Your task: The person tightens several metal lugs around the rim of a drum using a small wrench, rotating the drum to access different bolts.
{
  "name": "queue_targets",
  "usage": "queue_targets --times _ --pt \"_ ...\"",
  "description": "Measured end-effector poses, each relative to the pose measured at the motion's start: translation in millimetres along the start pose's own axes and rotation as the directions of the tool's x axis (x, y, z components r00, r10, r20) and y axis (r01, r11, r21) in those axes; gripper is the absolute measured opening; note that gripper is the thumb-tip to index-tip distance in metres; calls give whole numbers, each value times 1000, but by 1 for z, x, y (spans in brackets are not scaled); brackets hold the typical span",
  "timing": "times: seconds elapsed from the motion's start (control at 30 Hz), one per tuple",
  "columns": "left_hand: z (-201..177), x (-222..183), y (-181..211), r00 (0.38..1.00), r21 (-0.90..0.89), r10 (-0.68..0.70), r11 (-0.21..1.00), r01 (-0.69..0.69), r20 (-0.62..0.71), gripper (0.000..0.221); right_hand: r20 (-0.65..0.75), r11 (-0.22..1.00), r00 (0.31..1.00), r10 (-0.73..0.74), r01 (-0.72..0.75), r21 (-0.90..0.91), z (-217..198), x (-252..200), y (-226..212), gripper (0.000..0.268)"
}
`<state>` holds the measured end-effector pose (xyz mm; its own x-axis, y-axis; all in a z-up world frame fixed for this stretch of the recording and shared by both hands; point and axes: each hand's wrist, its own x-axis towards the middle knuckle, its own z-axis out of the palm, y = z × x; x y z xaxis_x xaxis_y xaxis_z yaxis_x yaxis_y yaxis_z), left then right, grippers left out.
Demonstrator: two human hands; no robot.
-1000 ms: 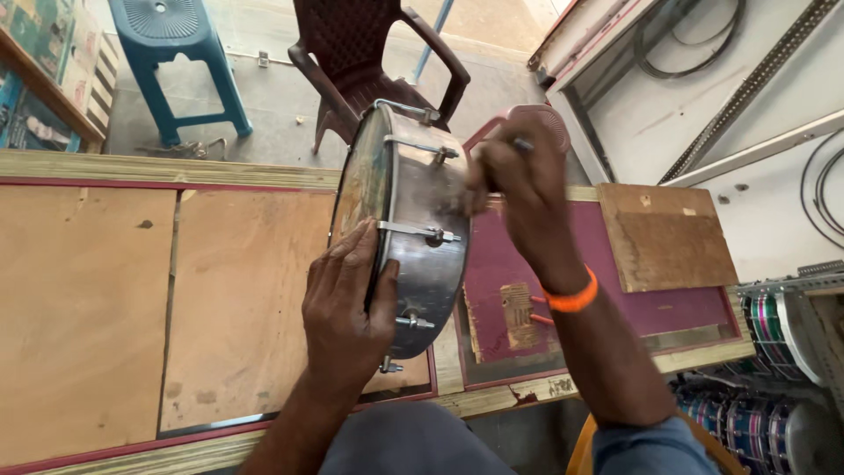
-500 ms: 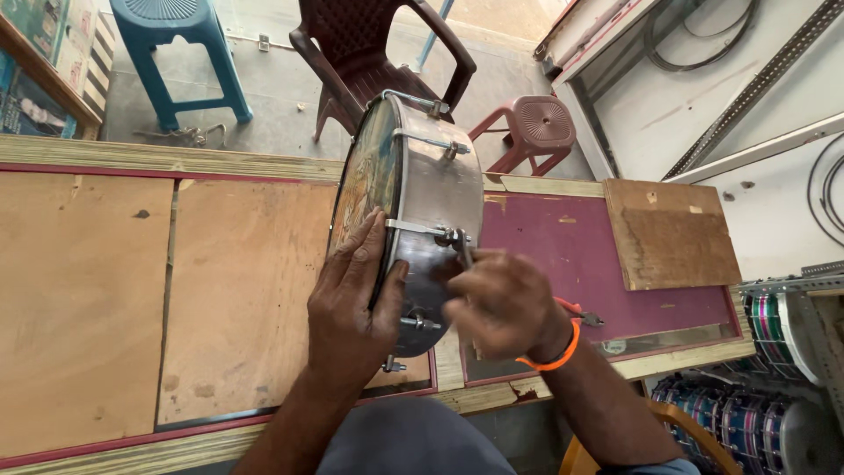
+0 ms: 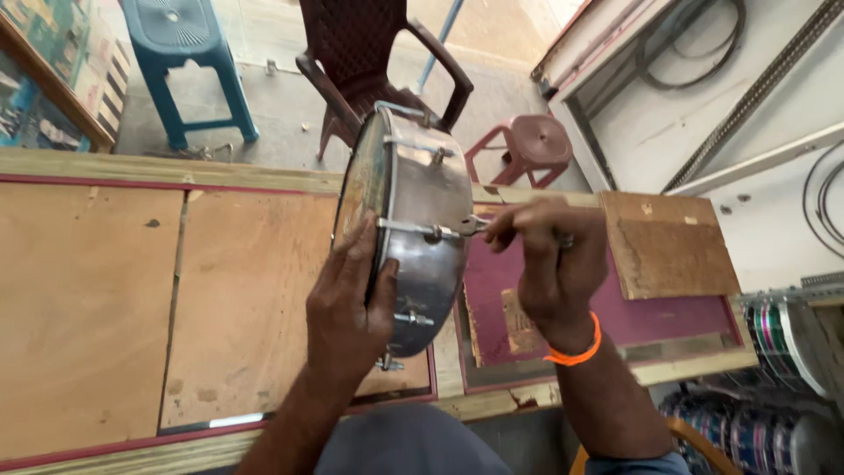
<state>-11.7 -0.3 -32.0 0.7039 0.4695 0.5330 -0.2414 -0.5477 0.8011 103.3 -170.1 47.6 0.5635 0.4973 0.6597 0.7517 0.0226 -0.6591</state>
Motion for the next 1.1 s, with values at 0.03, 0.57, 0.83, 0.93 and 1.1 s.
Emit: queue_targets --times 0.03,0.57,0.83,0.93,1.1 --pt "1 1 -2 1000 -7 -11 1000 12 6 48 44 997 999 -29 32 -69 1 -9 -4 9" --pt "8 6 -2 999 34 28 999 -29 27 48 117 992 991 -63 75 -98 9 7 36 8" --pt "1 -3 1 995 51 100 994 -100 1 48 248 810 844 475 -530 252 3 54 48 20" --pt "-16 -21 -1 988 75 157 985 -157 0 50 228 899 872 434 -435 -48 -10 54 36 18" --pt "-35 -64 -2 986 23 167 986 -167 18 49 405 873 780 477 -365 -325 -7 24 12 16"
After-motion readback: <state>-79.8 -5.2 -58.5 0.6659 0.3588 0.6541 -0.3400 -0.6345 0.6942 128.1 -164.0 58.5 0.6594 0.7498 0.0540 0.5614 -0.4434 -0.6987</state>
